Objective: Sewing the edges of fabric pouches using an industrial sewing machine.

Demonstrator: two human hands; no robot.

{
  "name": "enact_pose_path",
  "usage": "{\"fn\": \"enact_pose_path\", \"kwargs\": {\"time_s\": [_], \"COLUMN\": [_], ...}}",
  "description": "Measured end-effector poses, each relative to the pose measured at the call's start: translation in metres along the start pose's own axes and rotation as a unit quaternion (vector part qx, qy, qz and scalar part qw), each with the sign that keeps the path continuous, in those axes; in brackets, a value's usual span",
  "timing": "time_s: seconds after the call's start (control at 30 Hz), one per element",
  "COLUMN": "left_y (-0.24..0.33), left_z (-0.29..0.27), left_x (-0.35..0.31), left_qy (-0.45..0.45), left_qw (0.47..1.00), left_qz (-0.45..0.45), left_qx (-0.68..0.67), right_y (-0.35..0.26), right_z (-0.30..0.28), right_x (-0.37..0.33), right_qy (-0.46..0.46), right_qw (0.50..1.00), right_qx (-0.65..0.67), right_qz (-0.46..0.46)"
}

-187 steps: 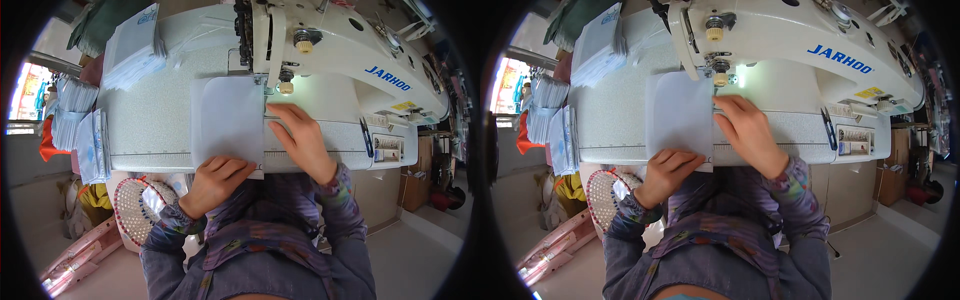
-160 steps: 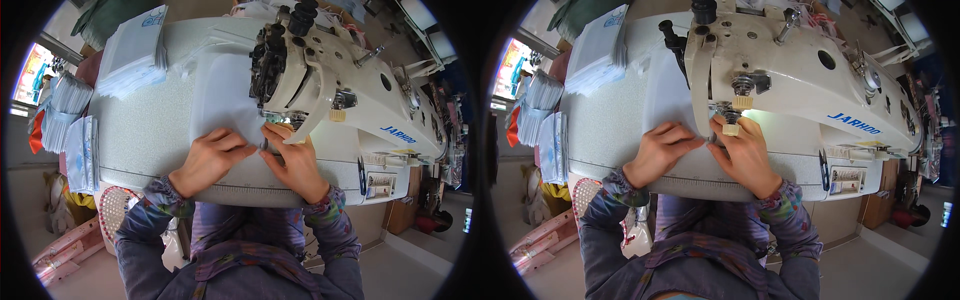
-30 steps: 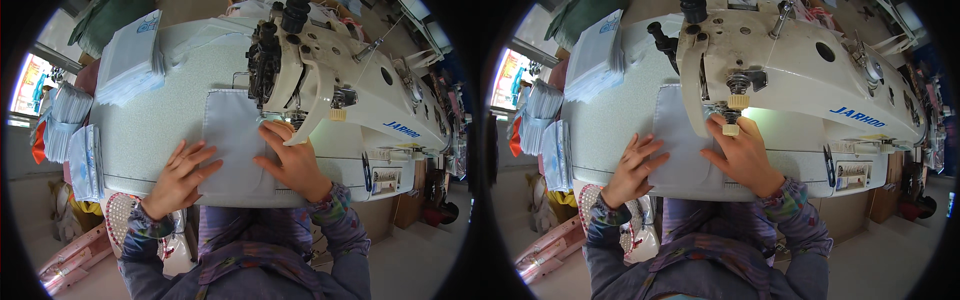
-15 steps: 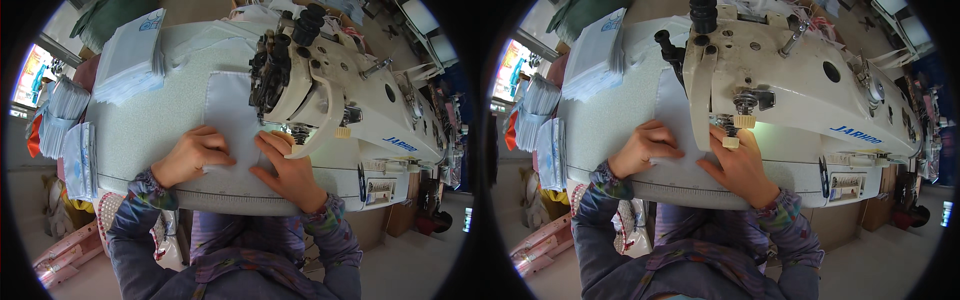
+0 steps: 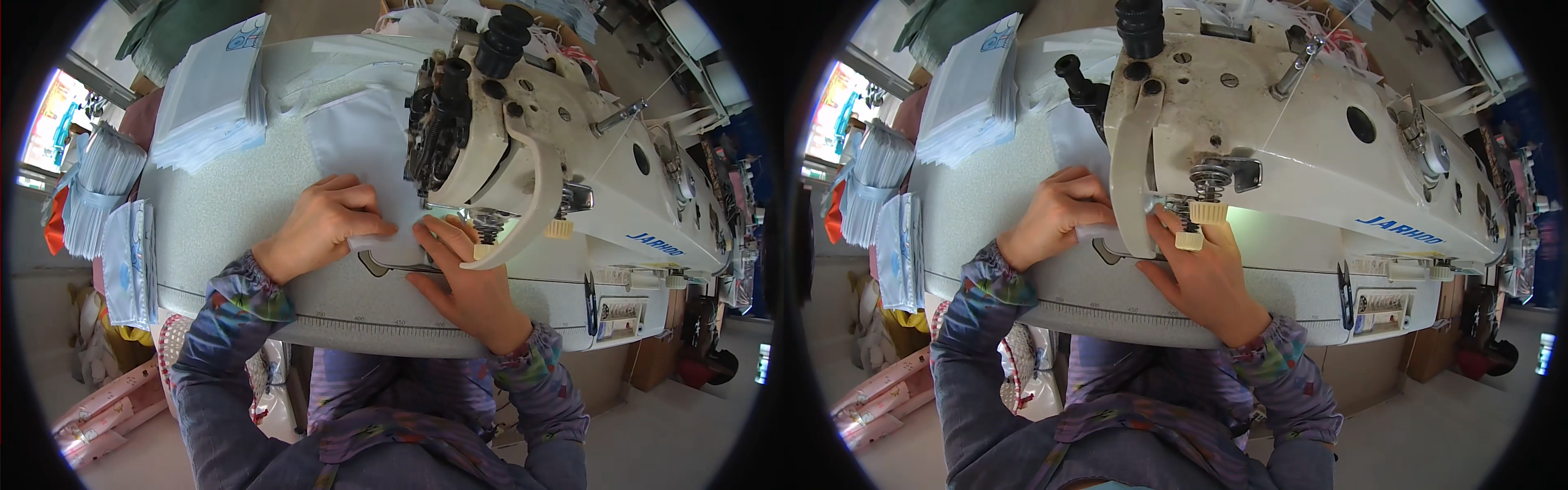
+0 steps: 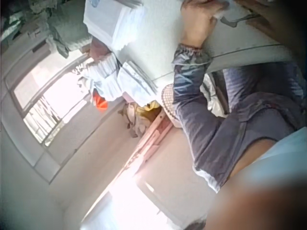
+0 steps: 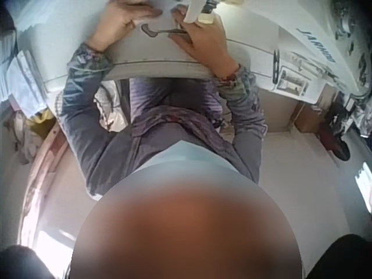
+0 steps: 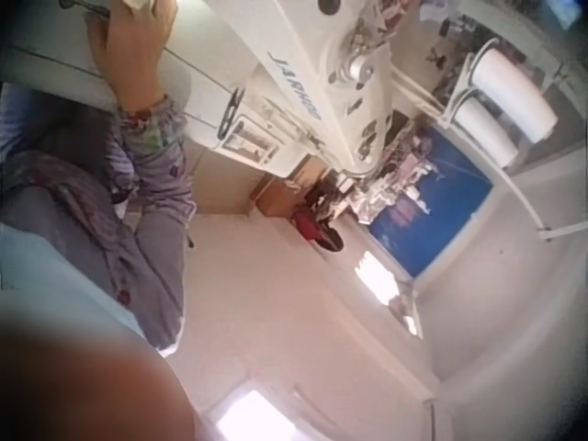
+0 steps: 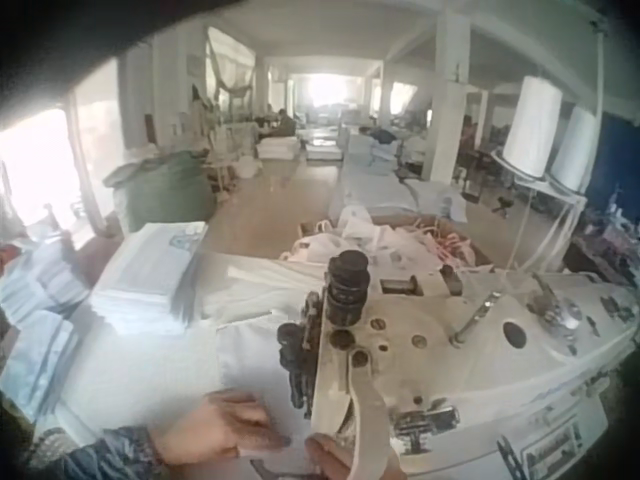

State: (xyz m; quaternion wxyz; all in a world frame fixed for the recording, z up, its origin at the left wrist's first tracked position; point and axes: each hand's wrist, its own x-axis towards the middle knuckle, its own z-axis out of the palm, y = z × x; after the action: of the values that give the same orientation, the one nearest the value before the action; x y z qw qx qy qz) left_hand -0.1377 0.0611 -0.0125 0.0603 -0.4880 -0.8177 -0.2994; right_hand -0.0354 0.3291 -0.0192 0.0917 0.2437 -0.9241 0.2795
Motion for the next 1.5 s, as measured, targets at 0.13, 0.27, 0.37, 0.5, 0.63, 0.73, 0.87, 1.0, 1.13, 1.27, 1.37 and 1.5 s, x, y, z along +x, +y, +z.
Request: {"fn": "enact_pose_path", "kwargs": {"time_s": [0.13,0.27,0.37,0.5,0.63,0.73,0.87,1.0,1.13,1.27,1.37,1.5], "left_y": [0.020,0.057,0.073,0.060,0.058,0.051,0.040,0.034,0.020,0.013,0.007,0.005], "left_z": [0.008,0.030,0.037,0.033,0.031,0.032,0.032,0.031,0.029,0.025,0.026,0.008], "left_x": [0.002,0.007,0.006,-0.013,-0.012,-0.009,-0.006,0.003,0.010,0.018,0.020,0.016], "left_qy": [0.025,0.076,0.084,0.085,0.068,0.074,0.077,0.078,0.085,0.085,0.083,0.068], "left_qw": [0.998,0.980,0.974,0.988,0.992,0.992,0.992,0.991,0.991,0.992,0.993,0.995], "left_qz": [-0.033,-0.087,-0.094,-0.072,-0.056,-0.054,-0.044,-0.043,-0.035,-0.037,-0.055,-0.057], "left_qx": [0.055,0.161,0.188,0.108,0.094,0.084,0.094,0.100,0.099,0.091,0.065,0.055], "right_y": [-0.001,0.002,0.007,0.008,0.007,0.011,0.013,0.011,0.011,0.010,0.013,0.014], "right_z": [-0.002,0.000,0.003,0.003,0.003,0.003,0.001,0.004,0.009,0.010,0.010,0.010], "right_x": [0.001,0.002,-0.002,-0.001,0.003,0.000,-0.003,-0.002,-0.003,-0.003,-0.005,-0.005], "right_qy": [0.004,0.021,0.043,0.071,0.072,0.079,0.068,0.066,0.061,0.086,0.092,0.101], "right_qw": [1.000,1.000,0.999,0.997,0.997,0.997,0.997,0.995,0.994,0.994,0.994,0.994], "right_qx": [0.006,0.019,0.030,0.018,-0.004,0.001,0.018,-0.071,-0.084,-0.072,-0.059,-0.021], "right_qz": [0.005,0.005,0.006,-0.021,-0.002,0.003,-0.026,0.006,0.027,0.002,0.007,0.026]}}
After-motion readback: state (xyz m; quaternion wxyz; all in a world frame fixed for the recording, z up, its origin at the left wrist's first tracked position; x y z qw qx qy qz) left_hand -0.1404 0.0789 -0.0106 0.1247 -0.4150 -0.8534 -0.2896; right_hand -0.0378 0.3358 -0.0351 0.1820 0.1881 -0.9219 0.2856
